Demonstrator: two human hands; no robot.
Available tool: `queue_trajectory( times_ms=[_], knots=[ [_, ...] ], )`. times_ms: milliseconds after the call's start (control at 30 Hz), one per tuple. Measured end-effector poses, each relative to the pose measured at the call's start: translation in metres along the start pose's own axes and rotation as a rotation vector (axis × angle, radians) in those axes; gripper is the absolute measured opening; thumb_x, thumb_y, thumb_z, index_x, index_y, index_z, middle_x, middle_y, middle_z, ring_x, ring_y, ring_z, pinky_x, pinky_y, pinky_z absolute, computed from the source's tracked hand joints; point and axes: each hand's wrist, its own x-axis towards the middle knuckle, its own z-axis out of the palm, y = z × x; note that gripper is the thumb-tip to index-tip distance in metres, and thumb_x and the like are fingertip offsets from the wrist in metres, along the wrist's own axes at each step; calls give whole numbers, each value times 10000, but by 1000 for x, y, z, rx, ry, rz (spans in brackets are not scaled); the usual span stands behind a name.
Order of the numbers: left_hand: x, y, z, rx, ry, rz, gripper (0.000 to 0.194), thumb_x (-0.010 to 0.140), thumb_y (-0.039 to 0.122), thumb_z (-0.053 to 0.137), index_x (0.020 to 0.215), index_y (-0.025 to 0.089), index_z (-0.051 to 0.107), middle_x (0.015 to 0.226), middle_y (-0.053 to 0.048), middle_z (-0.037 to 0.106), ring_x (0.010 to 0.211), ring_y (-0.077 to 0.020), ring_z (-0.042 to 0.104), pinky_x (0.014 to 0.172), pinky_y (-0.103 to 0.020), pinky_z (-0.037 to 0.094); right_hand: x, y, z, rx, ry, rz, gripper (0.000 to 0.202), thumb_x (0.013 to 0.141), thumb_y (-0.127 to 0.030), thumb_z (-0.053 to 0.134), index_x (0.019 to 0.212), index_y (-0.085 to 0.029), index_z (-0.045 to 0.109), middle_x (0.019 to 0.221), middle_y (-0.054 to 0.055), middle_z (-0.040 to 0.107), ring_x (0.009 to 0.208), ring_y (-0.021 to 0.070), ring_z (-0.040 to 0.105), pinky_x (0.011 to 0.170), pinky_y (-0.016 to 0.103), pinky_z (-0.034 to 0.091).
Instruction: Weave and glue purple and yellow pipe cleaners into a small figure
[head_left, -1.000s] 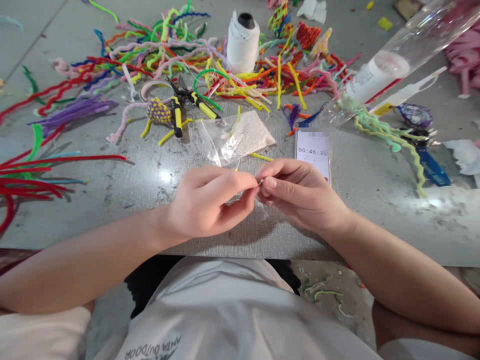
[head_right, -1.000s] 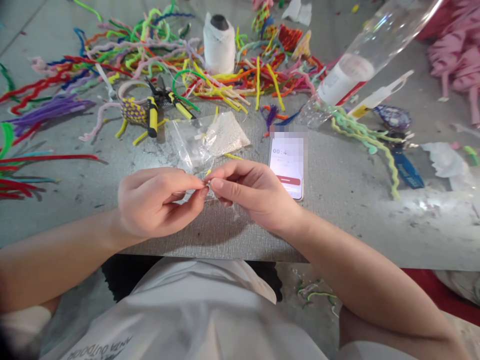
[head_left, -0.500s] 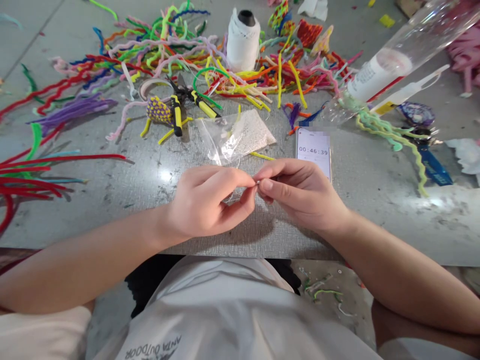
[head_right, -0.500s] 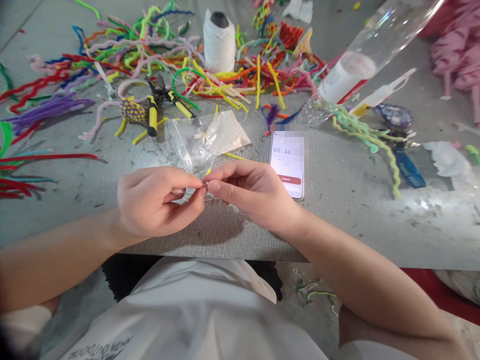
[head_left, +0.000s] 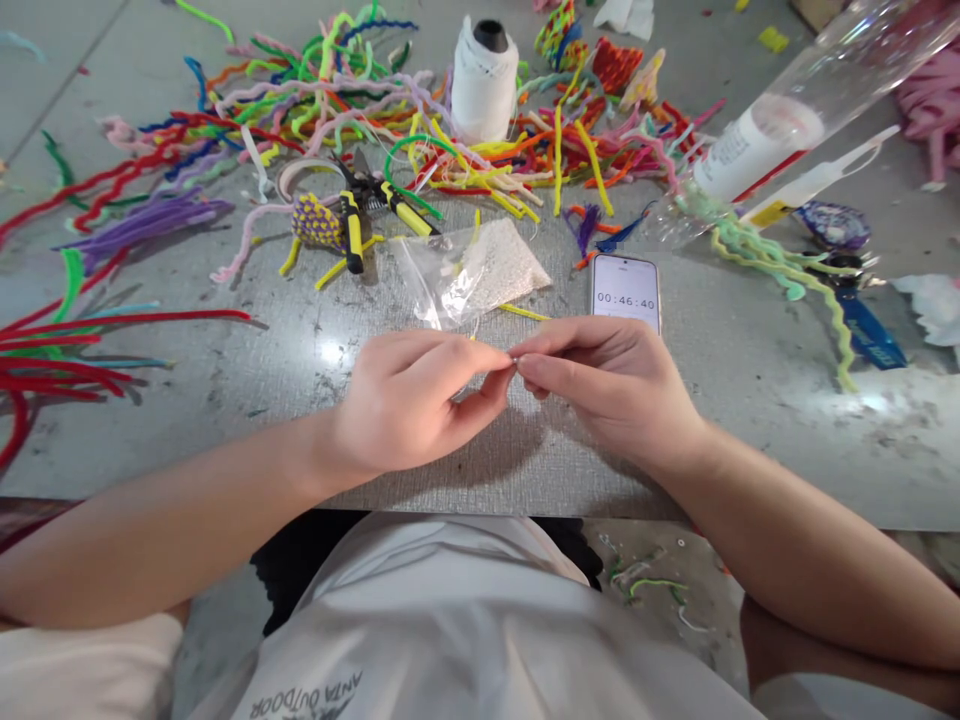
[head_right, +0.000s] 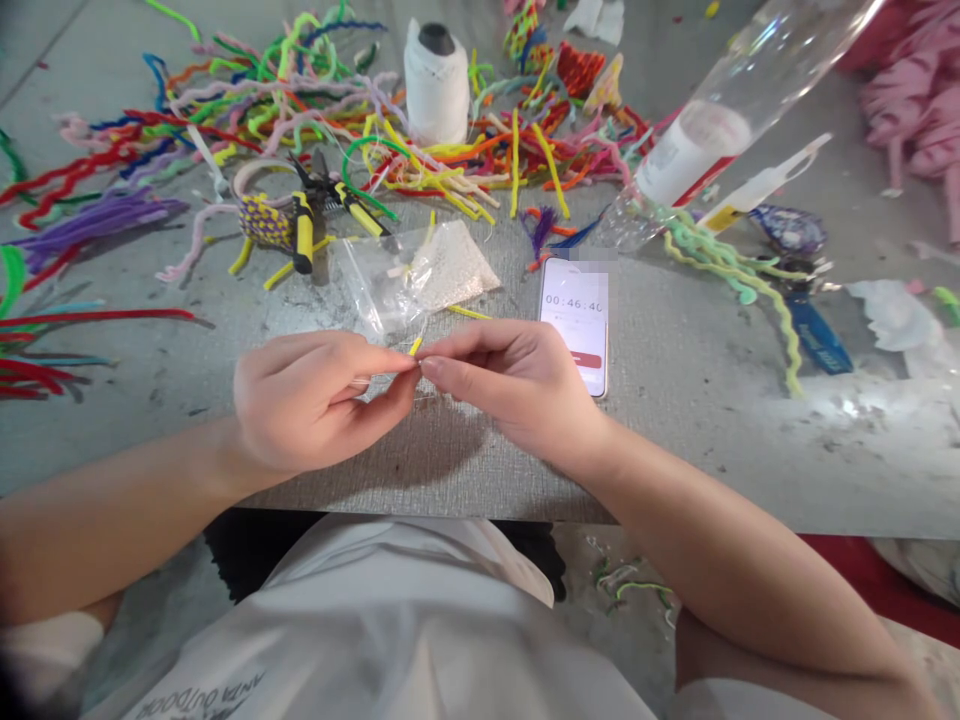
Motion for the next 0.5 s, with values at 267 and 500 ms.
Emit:
queue_trajectory(
  times_ms=[267, 500],
  knots=[
    [1, -5, 3, 7, -25, 25, 132, 990, 143, 731, 1048, 252, 683, 810, 32, 821, 593, -102, 714, 550, -240, 537, 0, -5, -3, -136, 8, 42, 63, 800, -266, 885, 801, -222, 840, 651, -8, 709, 607, 119, 630, 568, 260, 518],
    [0, -7, 3, 1, -34, 48, 114, 973, 134, 749, 1004, 229, 694, 684, 43, 736, 539, -97, 631, 519, -236, 478, 0, -6, -5, -259, -16, -17, 133, 856, -303, 807, 796, -185, 794, 662, 4, 699, 614, 116, 598, 552, 253, 469]
  ],
)
